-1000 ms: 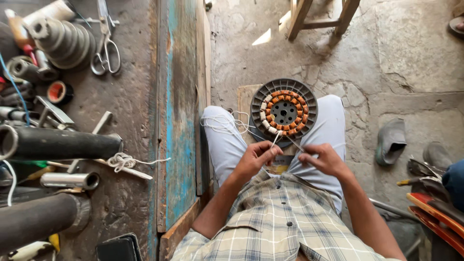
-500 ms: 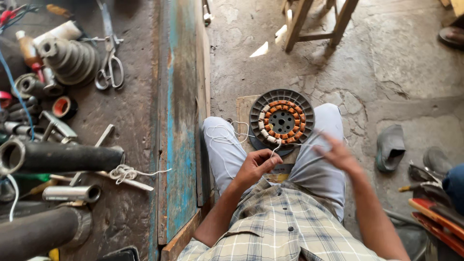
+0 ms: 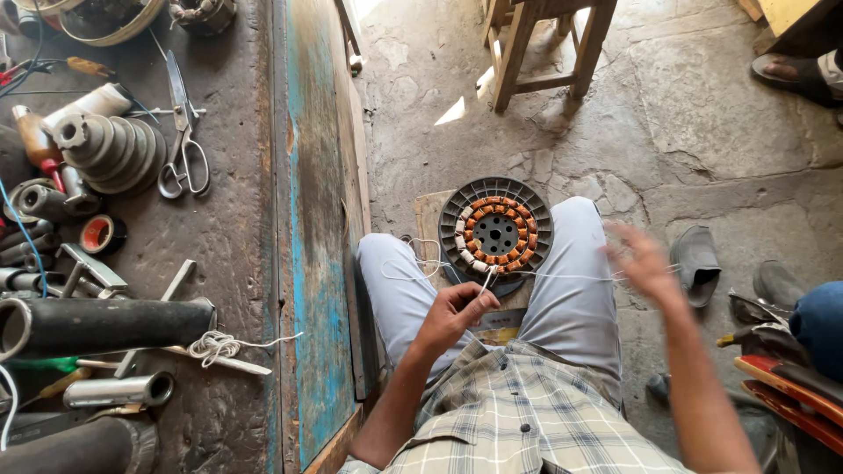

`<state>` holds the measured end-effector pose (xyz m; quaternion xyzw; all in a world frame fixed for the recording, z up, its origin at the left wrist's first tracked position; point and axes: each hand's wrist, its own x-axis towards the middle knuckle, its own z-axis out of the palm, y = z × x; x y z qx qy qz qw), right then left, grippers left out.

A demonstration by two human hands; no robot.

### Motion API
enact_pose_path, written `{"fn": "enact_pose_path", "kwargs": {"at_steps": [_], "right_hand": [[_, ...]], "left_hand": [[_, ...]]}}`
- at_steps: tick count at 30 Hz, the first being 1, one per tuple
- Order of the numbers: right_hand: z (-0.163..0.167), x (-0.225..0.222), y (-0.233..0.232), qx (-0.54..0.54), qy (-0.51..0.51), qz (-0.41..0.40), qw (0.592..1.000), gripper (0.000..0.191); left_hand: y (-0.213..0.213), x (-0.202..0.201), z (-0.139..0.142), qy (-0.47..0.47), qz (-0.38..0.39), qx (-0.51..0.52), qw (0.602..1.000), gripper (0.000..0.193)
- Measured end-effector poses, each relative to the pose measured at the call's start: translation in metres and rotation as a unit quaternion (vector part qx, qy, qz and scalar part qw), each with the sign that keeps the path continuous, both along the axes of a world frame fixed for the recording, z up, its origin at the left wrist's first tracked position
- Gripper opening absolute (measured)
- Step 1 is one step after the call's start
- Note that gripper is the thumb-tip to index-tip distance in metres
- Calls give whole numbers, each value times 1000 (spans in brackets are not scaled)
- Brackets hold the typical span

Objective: The person sits on the floor of a repair workshop with a motor stator resting on their lap. They thread white string around the copper coil windings, pulling each loop tight and knotting it to secure the windings, working around the stator slot by slot.

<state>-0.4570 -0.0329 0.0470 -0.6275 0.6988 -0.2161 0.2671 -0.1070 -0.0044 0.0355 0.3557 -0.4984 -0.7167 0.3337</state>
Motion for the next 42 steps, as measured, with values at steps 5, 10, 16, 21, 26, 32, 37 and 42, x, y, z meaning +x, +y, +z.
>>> {"fn": "enact_pose_path", "kwargs": {"at_steps": [5, 10, 16, 21, 26, 32, 37, 42], "right_hand": [[-17, 78, 26, 46, -210, 271, 938, 14], [-4, -35, 22, -230, -495, 11, 838, 63], [13, -80, 9, -59, 233, -251, 937, 50], [-12, 55, 3, 77, -160, 148, 973, 50], [-6, 16, 10, -137, -352, 278, 883, 40], [19, -102, 6, -196, 192, -293, 916, 27], [-1, -6, -1, -86, 31, -27, 995, 52], [-19, 75, 9, 62, -214, 207, 952, 24]], "left_hand": [[6, -2, 7, -1, -16, -1, 1000, 24], [0, -3, 13, -62, 24, 8, 998, 27], [-1, -11, 12, -47, 26, -18, 998, 27], [4, -14, 14, -44, 0, -27, 999, 25], [0, -5, 17, -54, 19, 6, 998, 24], [-3, -3, 8, -42, 46, -14, 998, 25], [-2, -9, 2, -36, 37, 21, 998, 24], [-1, -7, 6, -23, 19, -6, 1000, 24]]}}
